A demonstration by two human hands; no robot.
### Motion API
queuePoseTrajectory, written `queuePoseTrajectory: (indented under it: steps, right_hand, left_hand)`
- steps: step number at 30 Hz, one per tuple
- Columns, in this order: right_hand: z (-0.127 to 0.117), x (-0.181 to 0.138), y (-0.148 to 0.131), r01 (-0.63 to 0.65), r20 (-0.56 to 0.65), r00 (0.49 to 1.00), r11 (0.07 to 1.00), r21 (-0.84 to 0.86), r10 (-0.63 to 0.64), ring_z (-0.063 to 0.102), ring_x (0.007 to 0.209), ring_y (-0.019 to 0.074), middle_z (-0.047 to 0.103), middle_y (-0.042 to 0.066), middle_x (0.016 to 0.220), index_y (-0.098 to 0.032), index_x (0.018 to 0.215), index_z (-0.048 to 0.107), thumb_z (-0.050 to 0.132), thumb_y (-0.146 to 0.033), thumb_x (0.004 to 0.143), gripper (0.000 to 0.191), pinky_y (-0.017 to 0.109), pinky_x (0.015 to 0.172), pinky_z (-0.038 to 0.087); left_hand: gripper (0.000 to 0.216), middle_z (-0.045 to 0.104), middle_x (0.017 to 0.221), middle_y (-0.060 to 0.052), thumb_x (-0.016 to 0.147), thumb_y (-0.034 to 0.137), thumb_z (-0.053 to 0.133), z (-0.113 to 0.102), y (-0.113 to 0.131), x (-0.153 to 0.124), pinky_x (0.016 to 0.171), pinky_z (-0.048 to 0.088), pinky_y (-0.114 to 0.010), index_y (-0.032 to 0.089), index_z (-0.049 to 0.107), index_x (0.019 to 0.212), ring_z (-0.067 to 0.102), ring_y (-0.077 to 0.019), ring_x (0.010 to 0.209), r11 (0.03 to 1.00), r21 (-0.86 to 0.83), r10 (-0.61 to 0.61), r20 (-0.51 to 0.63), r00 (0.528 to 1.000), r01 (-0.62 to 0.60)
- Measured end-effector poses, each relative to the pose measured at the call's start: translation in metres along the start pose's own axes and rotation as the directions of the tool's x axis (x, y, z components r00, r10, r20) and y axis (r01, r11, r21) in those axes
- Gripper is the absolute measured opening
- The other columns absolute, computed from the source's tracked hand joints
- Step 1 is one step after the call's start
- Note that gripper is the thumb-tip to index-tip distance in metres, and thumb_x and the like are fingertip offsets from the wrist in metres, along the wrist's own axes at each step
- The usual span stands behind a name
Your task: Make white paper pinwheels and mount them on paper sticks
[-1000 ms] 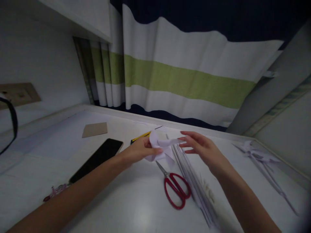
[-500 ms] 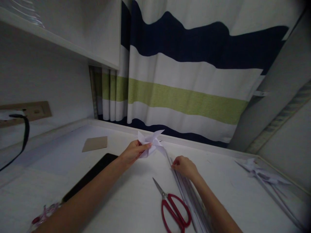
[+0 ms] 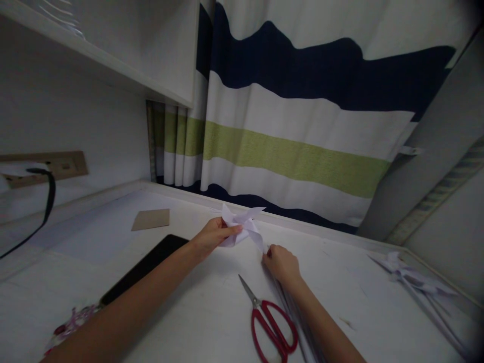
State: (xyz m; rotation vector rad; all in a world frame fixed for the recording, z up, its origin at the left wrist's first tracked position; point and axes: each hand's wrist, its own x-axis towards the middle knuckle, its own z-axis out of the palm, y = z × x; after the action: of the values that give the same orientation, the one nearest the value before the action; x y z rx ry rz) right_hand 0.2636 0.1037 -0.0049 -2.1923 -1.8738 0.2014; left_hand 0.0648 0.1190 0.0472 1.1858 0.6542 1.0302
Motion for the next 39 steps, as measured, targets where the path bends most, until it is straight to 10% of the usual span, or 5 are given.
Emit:
queuePoseTrajectory:
  steps: [15, 24, 27, 30, 39]
  right_hand:
    - [-0.084, -0.009, 0.009, 0.227, -0.283, 0.959, 0.636, 0.738, -0.014, 0.057, 0.059, 0.0156, 0.061, 0.004, 0.069, -0.013, 0.091, 0.056, 0.056, -0.032, 0.073, 0.026, 0.029, 0.055, 0.048]
    - [-0.117, -0.042, 0.003, 0.373, -0.345, 0.924, 0.595, 0.712, -0.167, 0.05, 0.051, 0.0133, 0.061, 0.003, 0.063, -0.017, 0.081, 0.063, 0.058, -0.035, 0.072, 0.021, 0.024, 0.044, 0.042]
    - [-0.125, -0.054, 0.002, 0.415, -0.346, 0.909, 0.601, 0.683, -0.234, 0.051, 0.051, 0.0135, 0.062, 0.003, 0.063, -0.017, 0.081, 0.065, 0.06, -0.036, 0.071, 0.022, 0.024, 0.046, 0.043]
    - [-0.131, -0.063, 0.003, 0.438, -0.346, 0.898, 0.61, 0.66, -0.271, 0.052, 0.055, 0.0141, 0.063, 0.001, 0.065, -0.02, 0.085, 0.066, 0.064, -0.033, 0.068, 0.021, 0.026, 0.051, 0.045]
    - [-0.144, -0.087, -0.003, 0.641, -0.358, 0.766, 0.673, 0.369, -0.533, 0.051, 0.058, 0.0143, 0.061, 0.001, 0.069, -0.025, 0.093, 0.064, 0.058, -0.028, 0.075, 0.019, 0.027, 0.052, 0.041]
  left_hand:
    - [0.024, 0.063, 0.086, -0.004, 0.069, 0.021, 0.065, 0.021, -0.025, -0.004, 0.074, 0.044, -0.03, 0.01, 0.06, 0.09, 0.058, -0.0154, 0.078, 0.994, 0.015, 0.102, 0.114, 0.988, -0.104]
    - [0.018, 0.067, 0.078, -0.005, 0.065, 0.018, 0.068, 0.049, 0.032, -0.052, 0.065, 0.044, -0.024, 0.015, 0.068, 0.083, 0.058, -0.0145, 0.069, 0.919, 0.203, 0.265, 0.317, 0.911, -0.338]
    - [0.021, 0.068, 0.089, -0.009, 0.071, 0.013, 0.062, 0.053, 0.055, -0.07, 0.077, 0.043, -0.029, 0.016, 0.066, 0.092, 0.06, -0.018, 0.082, 0.711, 0.308, 0.422, 0.534, 0.733, -0.633]
    - [0.025, 0.068, 0.089, -0.008, 0.07, 0.008, 0.062, 0.05, 0.069, -0.075, 0.079, 0.044, -0.03, 0.019, 0.065, 0.092, 0.06, -0.0188, 0.085, 0.628, 0.286, 0.511, 0.55, 0.661, -0.724]
    - [0.029, 0.068, 0.088, -0.006, 0.07, 0.004, 0.061, 0.036, 0.085, -0.075, 0.076, 0.045, -0.034, 0.022, 0.065, 0.091, 0.059, -0.0203, 0.084, 0.622, 0.32, 0.498, 0.542, 0.677, -0.714]
